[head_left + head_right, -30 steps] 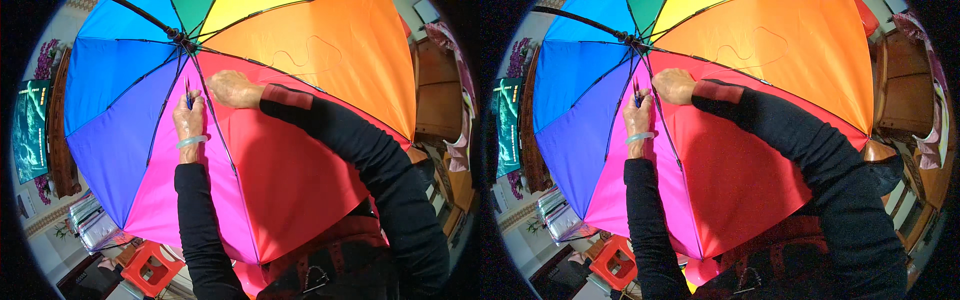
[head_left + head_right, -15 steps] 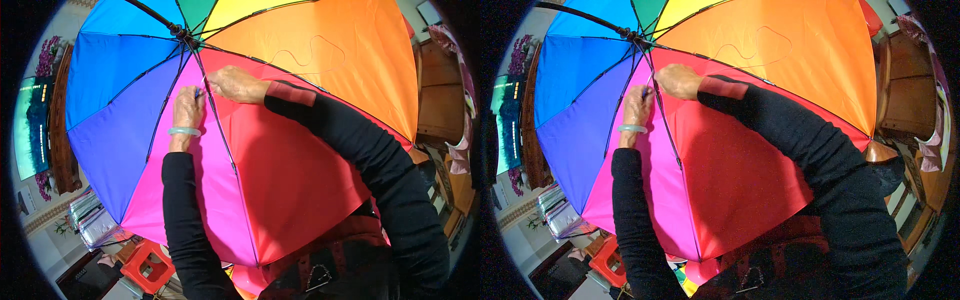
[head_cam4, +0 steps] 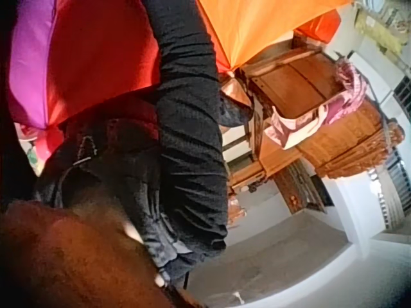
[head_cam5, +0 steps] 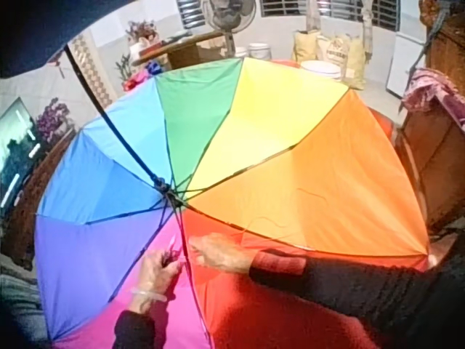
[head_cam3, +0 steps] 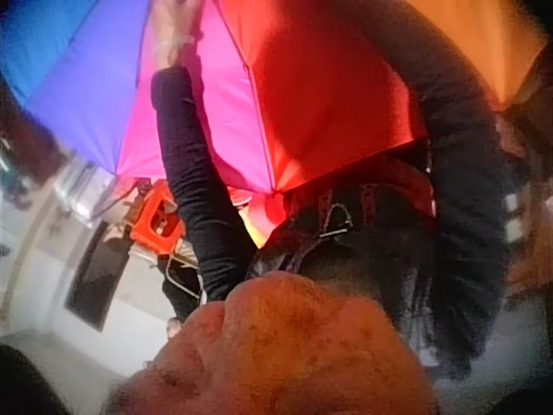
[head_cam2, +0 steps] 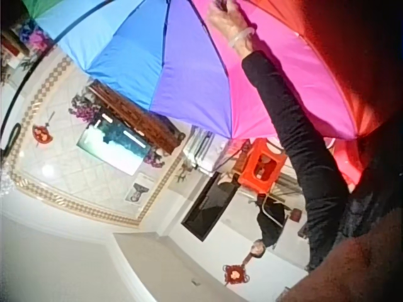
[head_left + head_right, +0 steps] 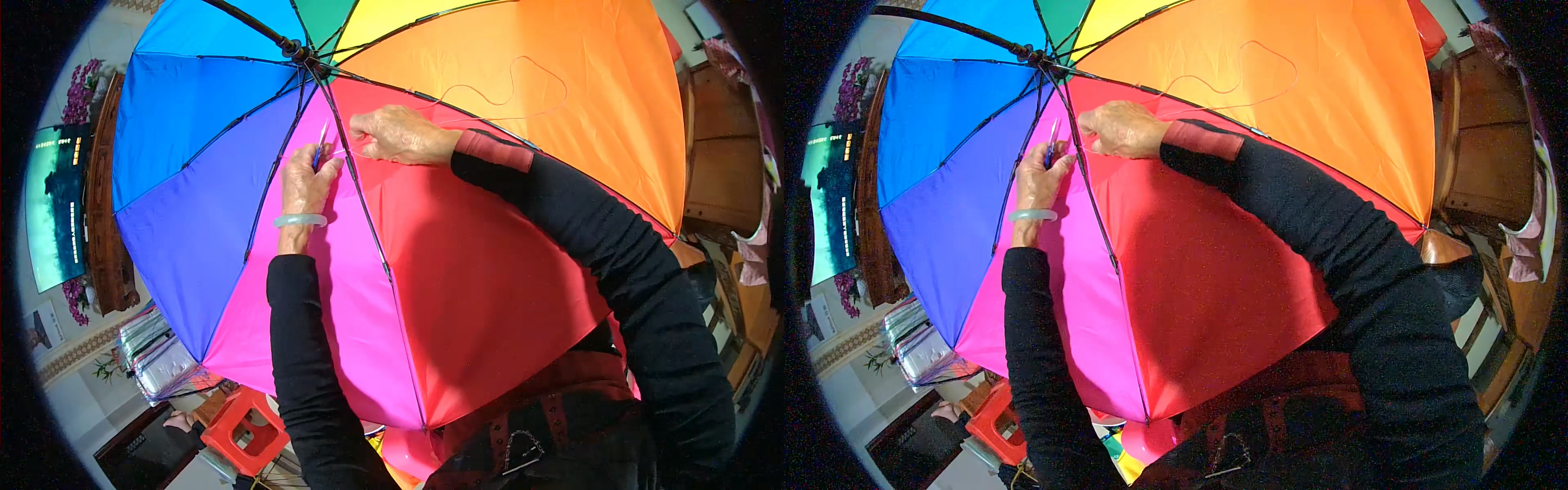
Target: Repairing a rainbow-colored umbrella by sewing the fabric back onto the ribs.
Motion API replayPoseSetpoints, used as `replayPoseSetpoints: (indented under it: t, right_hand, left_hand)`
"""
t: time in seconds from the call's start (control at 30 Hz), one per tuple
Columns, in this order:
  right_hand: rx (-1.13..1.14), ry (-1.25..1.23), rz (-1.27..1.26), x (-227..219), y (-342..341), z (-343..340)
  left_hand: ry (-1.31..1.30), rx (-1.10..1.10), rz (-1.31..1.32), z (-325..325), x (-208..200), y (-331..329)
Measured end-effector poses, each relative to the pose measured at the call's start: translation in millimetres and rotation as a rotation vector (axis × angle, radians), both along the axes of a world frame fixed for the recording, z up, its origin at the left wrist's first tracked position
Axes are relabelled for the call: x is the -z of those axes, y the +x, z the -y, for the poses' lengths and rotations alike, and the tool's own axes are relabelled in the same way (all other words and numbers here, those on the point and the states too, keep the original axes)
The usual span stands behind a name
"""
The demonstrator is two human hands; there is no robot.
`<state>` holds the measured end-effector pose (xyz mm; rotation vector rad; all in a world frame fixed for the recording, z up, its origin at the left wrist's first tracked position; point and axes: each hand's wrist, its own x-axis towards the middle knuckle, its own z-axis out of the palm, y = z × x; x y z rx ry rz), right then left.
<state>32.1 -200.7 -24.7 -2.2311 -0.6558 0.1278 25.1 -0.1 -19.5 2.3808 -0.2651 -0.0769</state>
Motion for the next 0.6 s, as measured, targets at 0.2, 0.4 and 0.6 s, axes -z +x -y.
replayPoseSetpoints:
  t: [0.2,0.4,0.6]
  right_hand:
    - [0.022,-0.009,0.019,2.3,0.4,-0.6]
    - [0.073,-0.038,0.004,4.3,0.4,-3.5]
    - [0.054,0.004,-0.005,2.4,0.5,0.4]
  left_hand:
    - [0.047,0.046,0.021,2.8,3.1,2.9]
    - [0.05,0.073,0.091,-7.5,3.3,0.0]
    - [-0.003,0.044,0.081,-8.7,1.1,-3.2]
